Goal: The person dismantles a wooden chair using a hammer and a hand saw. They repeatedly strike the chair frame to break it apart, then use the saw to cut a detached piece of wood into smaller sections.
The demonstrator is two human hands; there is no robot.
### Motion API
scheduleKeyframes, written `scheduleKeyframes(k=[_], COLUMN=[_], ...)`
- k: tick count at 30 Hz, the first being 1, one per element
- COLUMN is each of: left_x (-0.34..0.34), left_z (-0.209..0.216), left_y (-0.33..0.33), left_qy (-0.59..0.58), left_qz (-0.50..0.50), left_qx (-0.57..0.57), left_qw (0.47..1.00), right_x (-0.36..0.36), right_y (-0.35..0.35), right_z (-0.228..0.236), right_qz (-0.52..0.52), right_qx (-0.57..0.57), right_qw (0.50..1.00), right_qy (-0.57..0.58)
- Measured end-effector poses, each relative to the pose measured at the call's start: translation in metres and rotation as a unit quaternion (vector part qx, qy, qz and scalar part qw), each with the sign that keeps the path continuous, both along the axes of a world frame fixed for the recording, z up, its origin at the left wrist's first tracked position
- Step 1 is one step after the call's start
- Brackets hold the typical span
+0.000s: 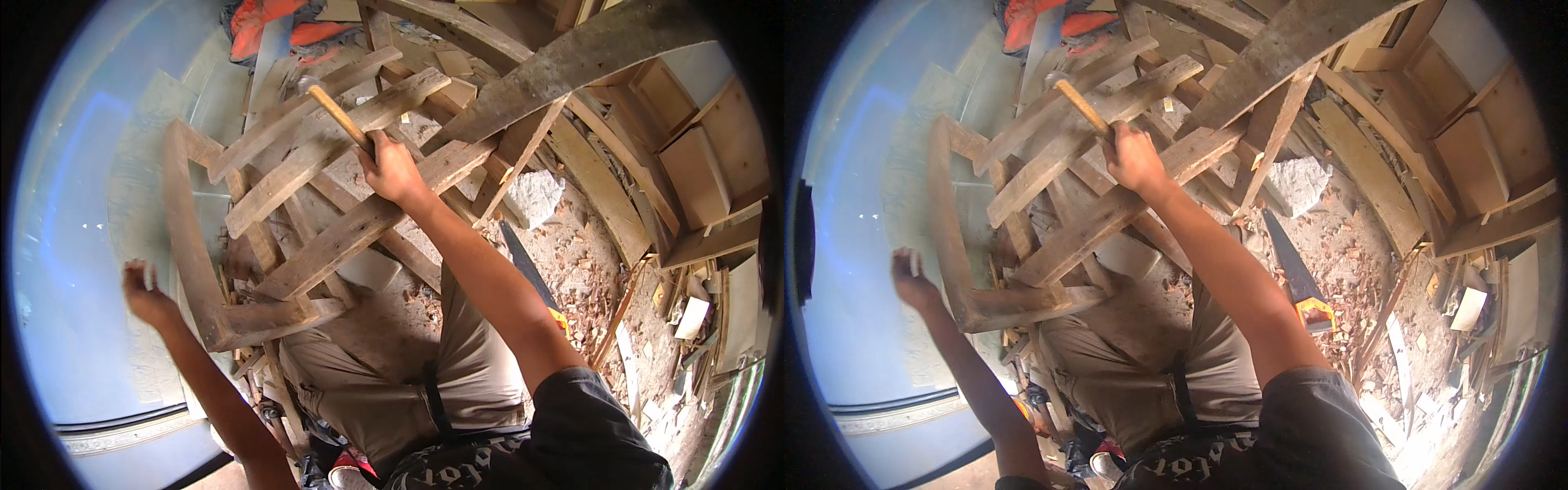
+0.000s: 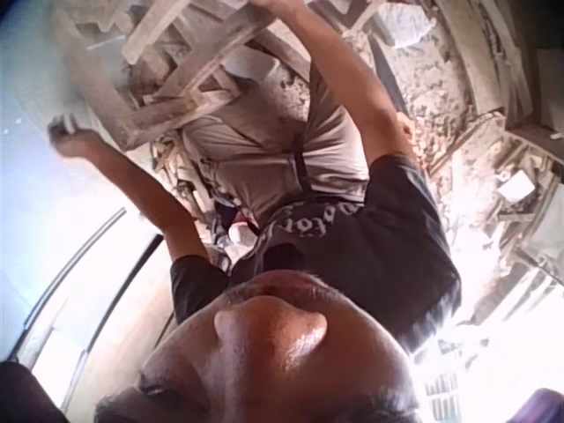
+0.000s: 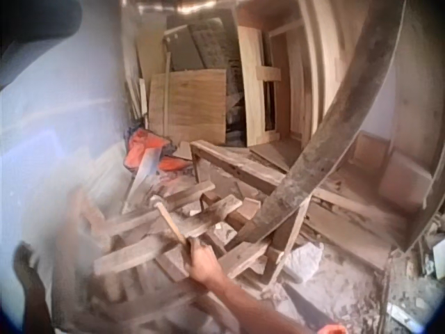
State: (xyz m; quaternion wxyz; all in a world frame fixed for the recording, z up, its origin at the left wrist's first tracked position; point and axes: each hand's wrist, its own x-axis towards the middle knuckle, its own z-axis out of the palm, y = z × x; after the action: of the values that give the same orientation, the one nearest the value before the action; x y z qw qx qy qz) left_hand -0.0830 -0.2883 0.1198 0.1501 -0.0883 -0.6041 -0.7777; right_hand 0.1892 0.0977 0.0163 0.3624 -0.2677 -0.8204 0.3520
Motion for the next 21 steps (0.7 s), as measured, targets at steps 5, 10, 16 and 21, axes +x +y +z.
scheduleKeyframes(k=[5, 10, 16, 21], left_x=[0.11, 0.194, 0.1, 0.075], left_z=[0.113, 0.062, -0.1, -0.107], left_y=[0.055, 0.221, 0.267, 0.276], left_qy=[0.178, 0.201, 0.271, 0.211], left_qz=[-0.059, -0.181, -0.037, -0.067], left_qx=[-0.001, -0.28, -0.689, -0.777], left_qw=[0.982, 0.921, 0.671, 0.59], right_x=[-0.009, -0.01, -0.018, -0.011], right_y=[0.003, 0.012, 0.01, 0.006], right_z=[0.008, -0.009, 0.007, 0.011], right_qz=[-0.046, -0.044, 0.001, 0.0], right_qx=[-0.101, -0.033, -0.134, -0.145], right_qw=[0.991, 0.997, 0.99, 0.988], right_qy=[0.081, 0.062, 0.035, 0.059])
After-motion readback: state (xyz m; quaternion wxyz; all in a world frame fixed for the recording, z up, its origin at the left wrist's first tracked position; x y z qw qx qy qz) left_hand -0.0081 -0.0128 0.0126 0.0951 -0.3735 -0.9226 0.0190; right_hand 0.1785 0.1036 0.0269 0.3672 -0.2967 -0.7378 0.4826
